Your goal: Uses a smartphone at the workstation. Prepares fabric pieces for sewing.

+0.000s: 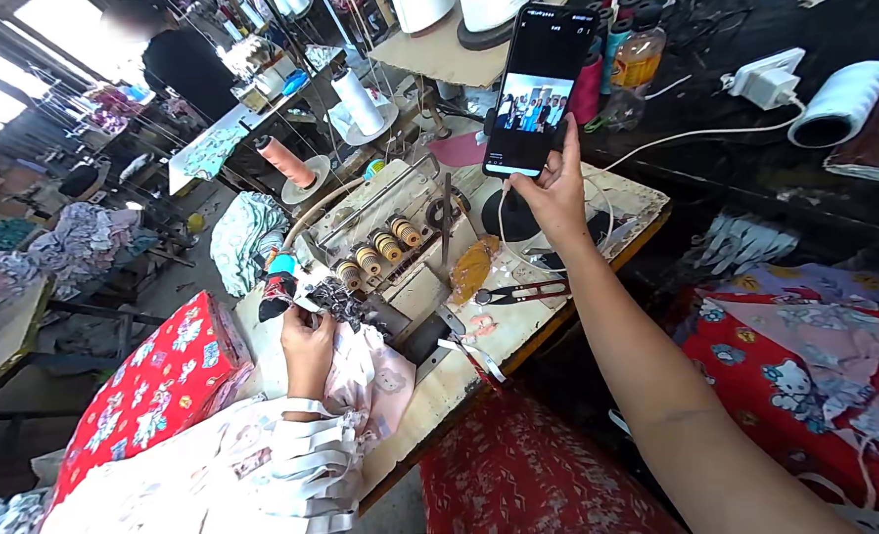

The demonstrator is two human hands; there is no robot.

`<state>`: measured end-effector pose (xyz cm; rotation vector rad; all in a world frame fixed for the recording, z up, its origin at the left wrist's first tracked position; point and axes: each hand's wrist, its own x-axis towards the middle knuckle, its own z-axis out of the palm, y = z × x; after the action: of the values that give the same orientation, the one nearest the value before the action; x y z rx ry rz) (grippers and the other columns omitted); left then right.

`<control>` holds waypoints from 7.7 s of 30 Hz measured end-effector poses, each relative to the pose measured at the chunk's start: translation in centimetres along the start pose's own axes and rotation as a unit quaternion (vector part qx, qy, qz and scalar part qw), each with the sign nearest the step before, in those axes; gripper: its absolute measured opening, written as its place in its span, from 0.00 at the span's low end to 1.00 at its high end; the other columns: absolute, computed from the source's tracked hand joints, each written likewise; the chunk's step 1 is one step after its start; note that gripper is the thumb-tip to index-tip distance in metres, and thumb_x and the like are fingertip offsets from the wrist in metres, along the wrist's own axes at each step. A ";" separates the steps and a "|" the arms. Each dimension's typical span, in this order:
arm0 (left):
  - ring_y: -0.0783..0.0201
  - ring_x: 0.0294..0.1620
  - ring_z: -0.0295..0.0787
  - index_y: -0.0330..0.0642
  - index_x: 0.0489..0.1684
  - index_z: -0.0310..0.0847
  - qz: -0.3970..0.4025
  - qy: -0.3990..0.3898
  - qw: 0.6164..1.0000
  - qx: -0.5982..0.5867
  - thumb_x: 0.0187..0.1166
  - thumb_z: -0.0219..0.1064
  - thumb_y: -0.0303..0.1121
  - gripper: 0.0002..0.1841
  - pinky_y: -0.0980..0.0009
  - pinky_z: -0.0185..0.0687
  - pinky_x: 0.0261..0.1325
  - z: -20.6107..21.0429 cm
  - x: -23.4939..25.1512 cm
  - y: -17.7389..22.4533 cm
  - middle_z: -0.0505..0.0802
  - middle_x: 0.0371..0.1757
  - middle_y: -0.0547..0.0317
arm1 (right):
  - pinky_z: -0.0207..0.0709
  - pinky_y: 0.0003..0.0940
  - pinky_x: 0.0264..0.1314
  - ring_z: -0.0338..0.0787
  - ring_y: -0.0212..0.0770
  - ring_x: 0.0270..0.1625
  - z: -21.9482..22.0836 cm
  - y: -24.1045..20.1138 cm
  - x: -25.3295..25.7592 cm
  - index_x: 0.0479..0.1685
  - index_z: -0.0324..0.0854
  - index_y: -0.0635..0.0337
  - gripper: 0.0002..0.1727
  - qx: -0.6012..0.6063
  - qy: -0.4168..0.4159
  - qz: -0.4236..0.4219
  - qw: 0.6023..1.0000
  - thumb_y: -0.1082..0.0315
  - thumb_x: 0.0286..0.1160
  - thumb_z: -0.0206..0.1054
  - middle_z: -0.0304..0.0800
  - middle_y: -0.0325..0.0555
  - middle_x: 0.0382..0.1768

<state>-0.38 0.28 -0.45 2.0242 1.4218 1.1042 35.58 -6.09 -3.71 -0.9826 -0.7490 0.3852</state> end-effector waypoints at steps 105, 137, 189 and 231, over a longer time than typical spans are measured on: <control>0.83 0.49 0.84 0.22 0.67 0.71 0.008 -0.002 1.000 -0.017 0.71 0.67 0.23 0.25 0.85 0.78 0.55 0.0 0.0 -0.1 0.89 0.52 0.49 | 0.80 0.28 0.58 0.86 0.31 0.49 0.1 -0.4 1.5 0.84 0.62 0.67 0.27 -0.082 0.101 -0.023 0.991 0.62 0.92 0.52 0.84 0.51 0.53; 0.86 0.48 0.83 0.21 0.69 0.67 0.006 0.005 0.999 -0.044 0.71 0.66 0.20 0.26 0.88 0.77 0.53 0.2 0.0 0.0 0.88 0.51 0.52 | 0.83 0.31 0.52 0.90 0.34 0.46 -2.9 0.4 0.8 0.90 0.54 0.65 0.32 -0.100 0.048 -0.018 0.994 0.58 0.93 0.48 0.87 0.51 0.51; 0.84 0.48 0.83 0.21 0.69 0.69 0.006 0.003 1.000 -0.022 0.70 0.67 0.21 0.26 0.86 0.77 0.55 0.1 0.0 0.2 0.88 0.53 0.48 | 0.83 0.31 0.53 0.89 0.34 0.46 -8.0 -0.8 2.1 0.80 0.64 0.71 0.28 -0.095 0.120 -0.001 0.988 0.58 0.92 0.48 0.87 0.50 0.50; 0.88 0.49 0.84 0.19 0.65 0.70 0.009 0.014 0.999 -0.035 0.69 0.67 0.21 0.24 0.89 0.78 0.55 0.2 -0.2 0.1 0.89 0.51 0.54 | 0.79 0.25 0.55 0.85 0.43 0.52 0.0 -0.8 4.6 0.46 0.95 0.61 0.08 -0.250 0.126 -0.303 0.911 0.71 0.74 0.73 0.66 0.78 0.78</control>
<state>-0.14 0.03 -0.59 1.9840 1.3604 1.1772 38.72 -3.78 -1.21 -1.1831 -0.8889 -0.4965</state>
